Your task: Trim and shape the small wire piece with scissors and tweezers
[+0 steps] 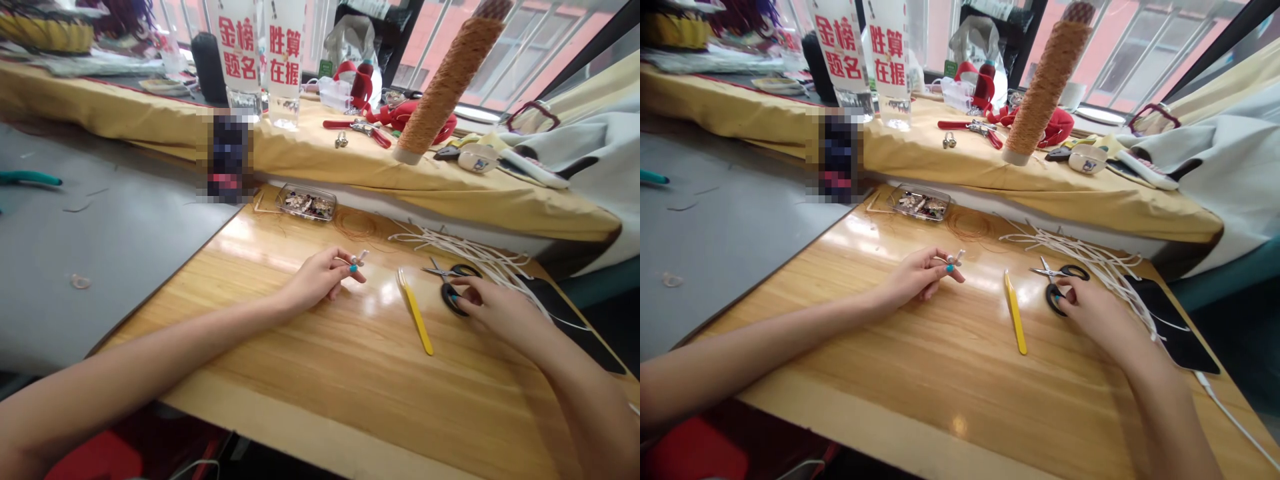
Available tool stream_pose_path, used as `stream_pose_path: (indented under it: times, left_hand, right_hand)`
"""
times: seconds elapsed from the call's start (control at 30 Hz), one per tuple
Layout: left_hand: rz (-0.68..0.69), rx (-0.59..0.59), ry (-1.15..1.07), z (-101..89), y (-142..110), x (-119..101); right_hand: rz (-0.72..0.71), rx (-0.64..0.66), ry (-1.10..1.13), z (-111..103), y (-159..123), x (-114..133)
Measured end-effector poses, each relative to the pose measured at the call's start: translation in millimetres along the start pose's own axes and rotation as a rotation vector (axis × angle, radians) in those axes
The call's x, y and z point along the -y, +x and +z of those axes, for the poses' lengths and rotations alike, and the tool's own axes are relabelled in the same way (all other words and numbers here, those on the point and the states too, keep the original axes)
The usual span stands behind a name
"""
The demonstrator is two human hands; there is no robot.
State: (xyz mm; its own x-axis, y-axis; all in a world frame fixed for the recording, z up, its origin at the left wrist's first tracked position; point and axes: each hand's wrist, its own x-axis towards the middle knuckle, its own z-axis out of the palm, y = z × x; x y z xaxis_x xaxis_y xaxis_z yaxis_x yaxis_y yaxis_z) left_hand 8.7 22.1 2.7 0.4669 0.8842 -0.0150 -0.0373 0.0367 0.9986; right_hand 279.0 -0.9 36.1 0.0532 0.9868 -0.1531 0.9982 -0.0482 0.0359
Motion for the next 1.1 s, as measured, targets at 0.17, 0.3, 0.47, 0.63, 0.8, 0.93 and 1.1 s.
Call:
stream_pose_path:
  times: [0.17, 0.3, 0.47, 0.63, 0.8, 0.93, 1.1]
  left_hand:
    - [-0.014, 0.001, -0.014, 0.4, 0, -2]
    - [-0.018, -0.004, -0.029, 1.0, -1, -3]
    - [-0.015, -0.014, -0.032, 1.6, -2, -4]
    - [-0.010, -0.013, -0.041, 0.1, -2, -5]
    - [-0.015, 0.010, -0.073, -0.7, -2, -6]
    - [-0.024, 0.005, -0.119, -0.6, -2, -6]
    - [-0.003, -0.055, -0.181, -1.2, -2, -5]
  right_hand:
    - [-0.016, -0.277, -0.177, 8, 6, -1]
    - [-0.042, -0.135, -0.184, 10, 8, -6]
    - [-0.001, -0.283, -0.300, 15, 7, -11]
    - [-0.103, -0.195, -0.177, 19, 11, -18]
    - [-0.032, -0.101, 0.034, 4, 4, -11]
    - [0.111, 0.089, 0.461, -14, -10, 2]
    - [-0.026, 0.206, 1.307, -14, -23, 36]
